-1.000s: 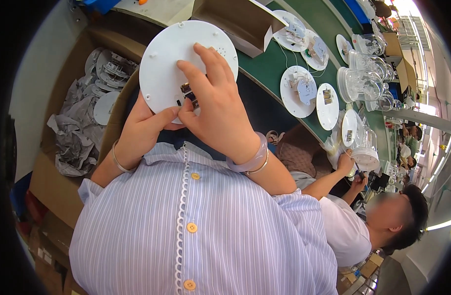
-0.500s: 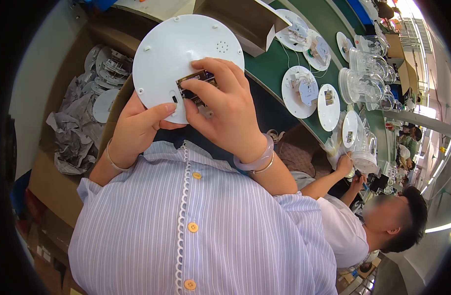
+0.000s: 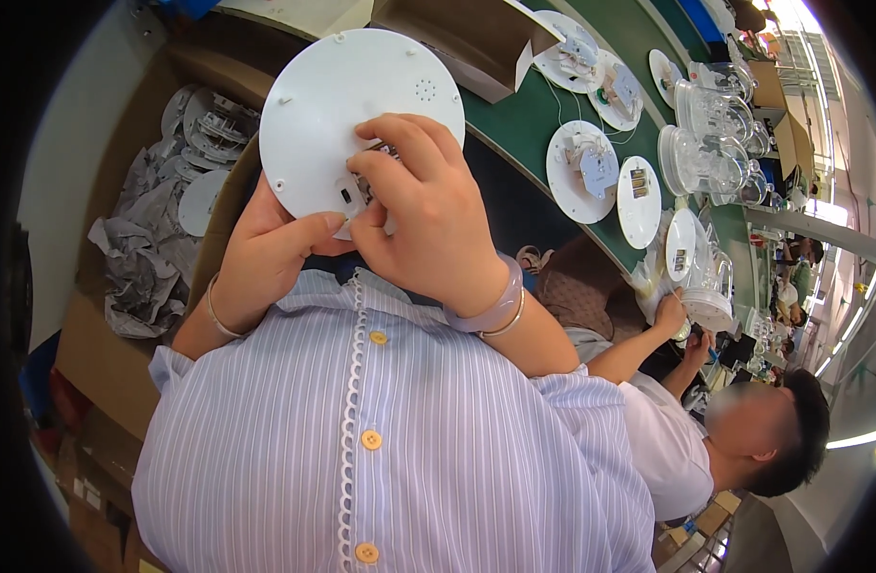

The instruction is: The person is assembling and testing circular light fixtures by inserting batteries and checking the internal components.

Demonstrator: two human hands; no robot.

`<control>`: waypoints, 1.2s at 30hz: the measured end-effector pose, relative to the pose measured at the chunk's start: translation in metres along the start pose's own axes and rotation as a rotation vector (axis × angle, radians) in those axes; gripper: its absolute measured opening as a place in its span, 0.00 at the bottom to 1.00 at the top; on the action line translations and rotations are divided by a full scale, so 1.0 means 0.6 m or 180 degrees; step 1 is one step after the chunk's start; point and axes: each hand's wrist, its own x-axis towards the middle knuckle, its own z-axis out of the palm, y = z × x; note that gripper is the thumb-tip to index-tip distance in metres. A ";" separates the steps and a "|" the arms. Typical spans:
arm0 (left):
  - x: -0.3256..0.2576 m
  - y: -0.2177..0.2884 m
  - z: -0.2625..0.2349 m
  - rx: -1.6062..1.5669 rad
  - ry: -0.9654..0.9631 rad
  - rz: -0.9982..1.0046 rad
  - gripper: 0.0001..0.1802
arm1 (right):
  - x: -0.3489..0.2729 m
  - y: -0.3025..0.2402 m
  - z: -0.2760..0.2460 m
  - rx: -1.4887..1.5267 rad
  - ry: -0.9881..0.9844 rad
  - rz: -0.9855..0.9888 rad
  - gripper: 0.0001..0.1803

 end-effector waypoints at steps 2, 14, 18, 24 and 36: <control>0.002 0.007 -0.002 -0.0106 -0.0006 -0.0139 0.29 | -0.002 0.004 -0.006 -0.0030 -0.0025 -0.0296 0.14; 0.008 0.006 -0.023 -0.0325 -0.0211 -0.0099 0.26 | -0.026 0.002 -0.030 0.1832 0.0857 0.0162 0.13; 0.006 -0.001 -0.025 -0.0342 -0.0118 0.0003 0.25 | -0.033 -0.004 -0.042 0.1620 0.0344 0.0898 0.14; 0.007 0.001 -0.026 -0.0896 -0.0173 -0.0048 0.25 | -0.035 -0.009 -0.030 0.1695 0.0701 0.1116 0.08; 0.013 -0.039 -0.029 0.0376 0.0417 0.0895 0.16 | -0.024 0.015 -0.003 0.4948 0.0525 0.3105 0.18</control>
